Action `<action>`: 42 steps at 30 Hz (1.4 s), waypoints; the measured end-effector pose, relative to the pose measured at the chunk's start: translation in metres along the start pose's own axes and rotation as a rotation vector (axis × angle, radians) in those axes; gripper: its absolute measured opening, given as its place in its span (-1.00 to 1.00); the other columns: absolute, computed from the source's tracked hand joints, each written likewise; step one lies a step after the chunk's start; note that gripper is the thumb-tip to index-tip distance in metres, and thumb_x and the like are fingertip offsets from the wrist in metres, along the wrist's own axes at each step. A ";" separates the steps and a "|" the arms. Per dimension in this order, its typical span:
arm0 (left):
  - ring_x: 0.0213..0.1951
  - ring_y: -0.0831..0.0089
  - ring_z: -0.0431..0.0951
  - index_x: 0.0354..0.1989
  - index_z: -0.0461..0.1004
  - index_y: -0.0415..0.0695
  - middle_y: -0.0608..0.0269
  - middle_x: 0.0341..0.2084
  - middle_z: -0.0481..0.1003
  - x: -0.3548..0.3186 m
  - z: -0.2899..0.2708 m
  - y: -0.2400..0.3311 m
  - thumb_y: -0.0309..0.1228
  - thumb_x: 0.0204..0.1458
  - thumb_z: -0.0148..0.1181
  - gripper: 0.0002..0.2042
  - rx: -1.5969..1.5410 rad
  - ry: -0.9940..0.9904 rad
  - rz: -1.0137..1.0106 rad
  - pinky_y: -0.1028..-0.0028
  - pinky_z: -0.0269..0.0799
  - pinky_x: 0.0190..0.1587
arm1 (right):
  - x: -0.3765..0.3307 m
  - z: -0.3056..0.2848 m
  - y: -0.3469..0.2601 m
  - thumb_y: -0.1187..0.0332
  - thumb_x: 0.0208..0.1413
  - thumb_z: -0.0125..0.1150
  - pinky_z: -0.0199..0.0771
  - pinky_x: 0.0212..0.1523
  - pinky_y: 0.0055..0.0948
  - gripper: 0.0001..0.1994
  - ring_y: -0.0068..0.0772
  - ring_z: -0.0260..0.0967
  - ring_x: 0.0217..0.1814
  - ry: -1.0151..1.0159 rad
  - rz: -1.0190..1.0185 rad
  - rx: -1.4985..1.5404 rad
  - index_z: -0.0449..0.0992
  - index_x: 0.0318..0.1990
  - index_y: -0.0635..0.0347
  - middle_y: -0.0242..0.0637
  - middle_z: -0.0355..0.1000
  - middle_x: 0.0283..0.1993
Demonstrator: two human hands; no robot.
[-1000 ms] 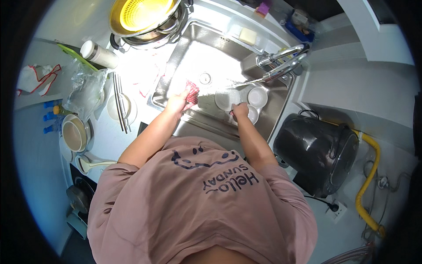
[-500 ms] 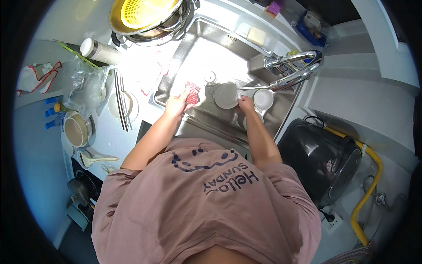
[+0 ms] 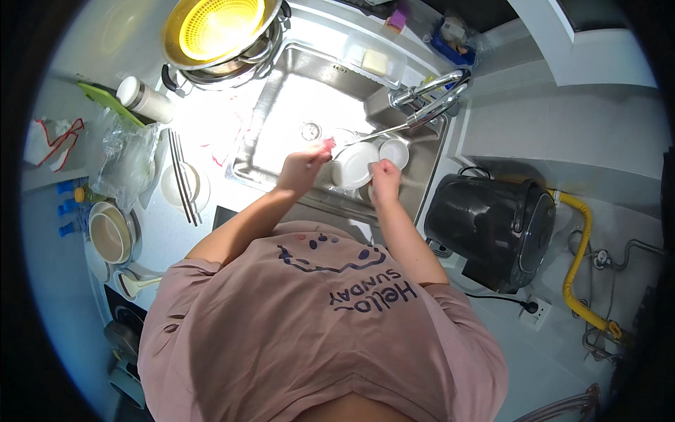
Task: The person washes several small white bowls and a pair of chopsticks in a kitchen sink using a red scrubber and running water. After rinsing, the person places the cleaned items on the counter and then moves to the stove to stir food in a pan with the chopsticks.
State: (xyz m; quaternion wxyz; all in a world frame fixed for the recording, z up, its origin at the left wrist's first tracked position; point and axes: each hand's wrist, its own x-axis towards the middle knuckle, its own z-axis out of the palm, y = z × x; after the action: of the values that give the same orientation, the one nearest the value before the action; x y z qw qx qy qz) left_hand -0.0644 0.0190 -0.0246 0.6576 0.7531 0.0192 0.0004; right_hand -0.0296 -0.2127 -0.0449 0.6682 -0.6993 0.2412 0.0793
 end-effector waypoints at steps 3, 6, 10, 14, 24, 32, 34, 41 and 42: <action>-0.10 0.19 0.59 -0.05 0.54 -0.24 -0.05 -0.09 0.55 0.001 0.020 0.011 -0.51 0.13 0.12 -0.76 0.094 0.047 0.246 0.38 0.47 -0.02 | -0.018 0.041 0.007 0.62 -0.01 0.05 0.05 -0.62 -0.56 -0.82 -0.63 0.13 -0.57 -0.145 0.117 0.165 0.26 -0.47 0.07 -0.49 0.22 -0.56; -0.09 0.07 0.57 0.02 0.50 -0.22 -0.06 -0.10 0.54 0.007 0.016 -0.033 -0.53 0.11 0.11 -0.71 0.334 0.130 0.207 0.33 0.47 -0.02 | -0.044 0.095 -0.019 0.68 0.02 -0.08 0.25 -0.57 -0.45 -0.68 -0.44 0.27 -0.39 -0.174 0.242 0.322 0.15 -0.13 0.04 -0.24 0.31 -0.29; -0.15 0.01 0.54 0.06 0.47 -0.17 0.01 -0.11 0.53 0.018 -0.007 -0.015 -0.48 0.10 0.01 -0.67 0.458 0.218 0.070 0.27 0.46 -0.03 | -0.055 0.134 -0.049 0.63 0.00 -0.08 0.32 -0.60 -0.47 -0.76 -0.43 0.32 -0.51 -0.183 0.267 0.403 0.29 -0.16 0.15 -0.28 0.36 -0.43; -0.14 0.04 0.56 0.06 0.48 -0.13 0.02 -0.10 0.54 0.014 -0.013 -0.005 -0.49 0.10 0.06 -0.68 0.337 0.102 0.247 0.29 0.46 -0.02 | -0.031 0.136 -0.038 0.49 0.10 -0.17 0.49 -0.33 -0.35 -0.85 -0.33 0.41 -0.30 -0.296 0.319 0.599 0.37 -0.26 0.23 -0.24 0.42 -0.34; -0.17 0.13 0.55 -0.23 0.53 -0.21 0.08 -0.27 0.55 0.011 -0.039 0.022 -0.52 0.02 0.13 -0.85 0.457 -0.007 0.674 0.30 0.51 -0.10 | 0.002 0.125 -0.051 0.22 0.33 -0.12 0.51 -0.04 -0.09 -0.66 -0.10 0.44 0.01 -0.314 0.463 0.418 0.35 0.07 0.29 -0.11 0.43 0.02; 0.01 0.20 0.51 -0.10 0.56 -0.20 0.12 -0.10 0.55 0.006 -0.046 0.025 -0.48 0.07 0.09 -0.76 0.579 -0.009 0.550 0.32 0.43 0.05 | 0.005 0.111 -0.055 0.43 0.31 -0.08 0.57 -0.12 -0.24 -0.79 -0.25 0.49 -0.06 -0.256 0.142 0.380 0.38 0.02 0.29 -0.14 0.49 -0.05; 0.00 0.16 0.50 -0.06 0.54 -0.20 0.08 -0.05 0.52 0.008 -0.043 0.021 -0.44 0.11 0.06 -0.74 0.511 0.024 0.449 0.31 0.41 0.06 | -0.001 0.112 -0.063 0.44 0.32 -0.08 0.57 -0.11 -0.28 -0.80 -0.29 0.50 -0.08 -0.213 0.072 0.390 0.40 -0.01 0.28 -0.17 0.50 -0.08; -0.11 0.14 0.51 -0.07 0.51 -0.21 0.04 -0.14 0.51 0.046 -0.016 0.024 -0.44 0.12 0.03 -0.75 -0.261 0.204 0.132 0.31 0.44 -0.01 | -0.022 0.117 -0.059 0.43 0.32 -0.06 0.52 -0.25 -0.48 -0.82 -0.45 0.48 -0.24 -0.244 0.011 0.188 0.43 -0.04 0.28 -0.29 0.51 -0.19; -0.13 0.15 0.52 -0.09 0.51 -0.21 0.04 -0.17 0.52 0.050 -0.015 0.026 -0.45 0.10 0.03 -0.76 0.008 0.249 0.251 0.31 0.45 -0.04 | -0.023 0.119 -0.061 0.43 0.32 -0.06 0.51 -0.28 -0.49 -0.82 -0.46 0.47 -0.26 -0.232 -0.007 0.206 0.43 -0.04 0.28 -0.30 0.50 -0.20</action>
State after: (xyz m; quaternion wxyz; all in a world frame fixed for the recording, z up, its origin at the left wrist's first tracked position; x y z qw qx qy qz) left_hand -0.0140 0.0318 0.0019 0.6419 0.7464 0.0062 0.1756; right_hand 0.0029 -0.0926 0.0084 0.7602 -0.6140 0.1668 0.1318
